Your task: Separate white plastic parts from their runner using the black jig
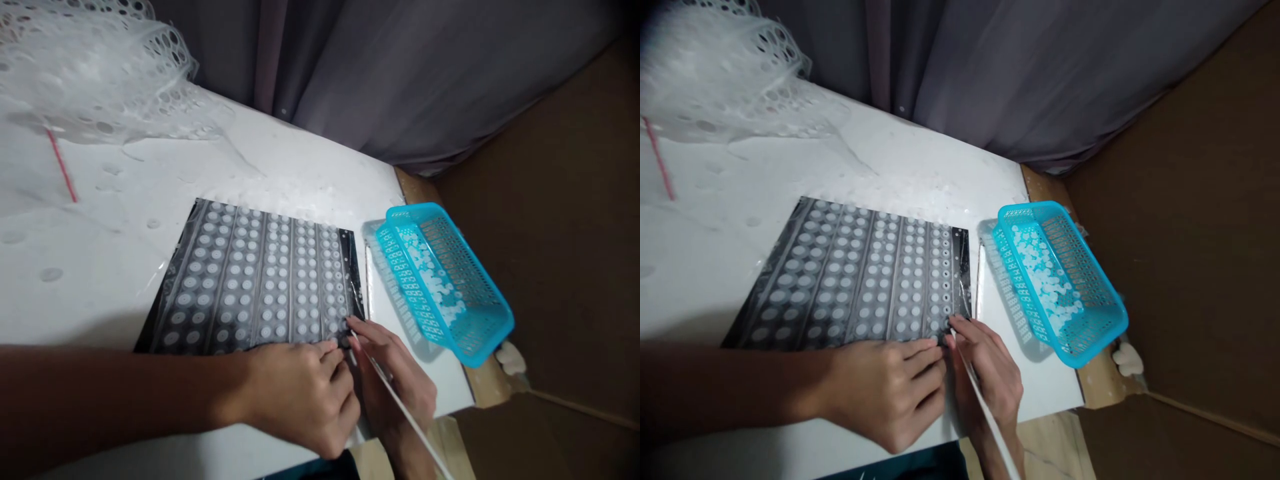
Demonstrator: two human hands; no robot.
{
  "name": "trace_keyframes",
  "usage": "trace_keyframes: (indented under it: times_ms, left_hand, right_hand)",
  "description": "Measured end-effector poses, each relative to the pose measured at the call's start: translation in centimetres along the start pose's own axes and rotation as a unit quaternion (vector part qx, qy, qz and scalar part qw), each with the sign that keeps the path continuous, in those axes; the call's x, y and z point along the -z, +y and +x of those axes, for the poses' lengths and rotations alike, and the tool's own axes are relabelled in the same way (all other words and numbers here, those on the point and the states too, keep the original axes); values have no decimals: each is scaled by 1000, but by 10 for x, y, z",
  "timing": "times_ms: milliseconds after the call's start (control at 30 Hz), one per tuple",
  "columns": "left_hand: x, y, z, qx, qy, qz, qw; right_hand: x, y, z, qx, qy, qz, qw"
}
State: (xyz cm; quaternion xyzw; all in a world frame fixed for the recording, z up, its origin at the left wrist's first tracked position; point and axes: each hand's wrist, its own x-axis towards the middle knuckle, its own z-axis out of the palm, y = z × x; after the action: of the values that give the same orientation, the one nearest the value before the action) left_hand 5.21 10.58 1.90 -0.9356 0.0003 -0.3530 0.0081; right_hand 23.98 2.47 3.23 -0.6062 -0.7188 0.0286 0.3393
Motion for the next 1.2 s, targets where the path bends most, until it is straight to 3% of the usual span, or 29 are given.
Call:
trace_keyframes:
  times_ms: [133,233,400,567,867,1200]
  left_hand:
    - [0,1,0,7,3,-4,1000]
    - [1,0,1,0,1,-10,1000]
    - [3,-2,1,-2,-3,-9,1000]
    - [3,-3,1,-8,19,-11,1000]
    - [4,-3,3,1,48,1,999]
    - [4,-3,3,3,41,-5,999]
  right_hand:
    - [-2,-15,3,-145,77,-36,986]
    - [3,-15,3,-177,89,-27,980]
    - [17,-2,-6,-134,-8,113,984]
    - [20,3,-14,-129,-39,152,979]
    - [19,-1,-10,-107,-69,143,982]
    - [25,-4,-1,4,-100,62,993]
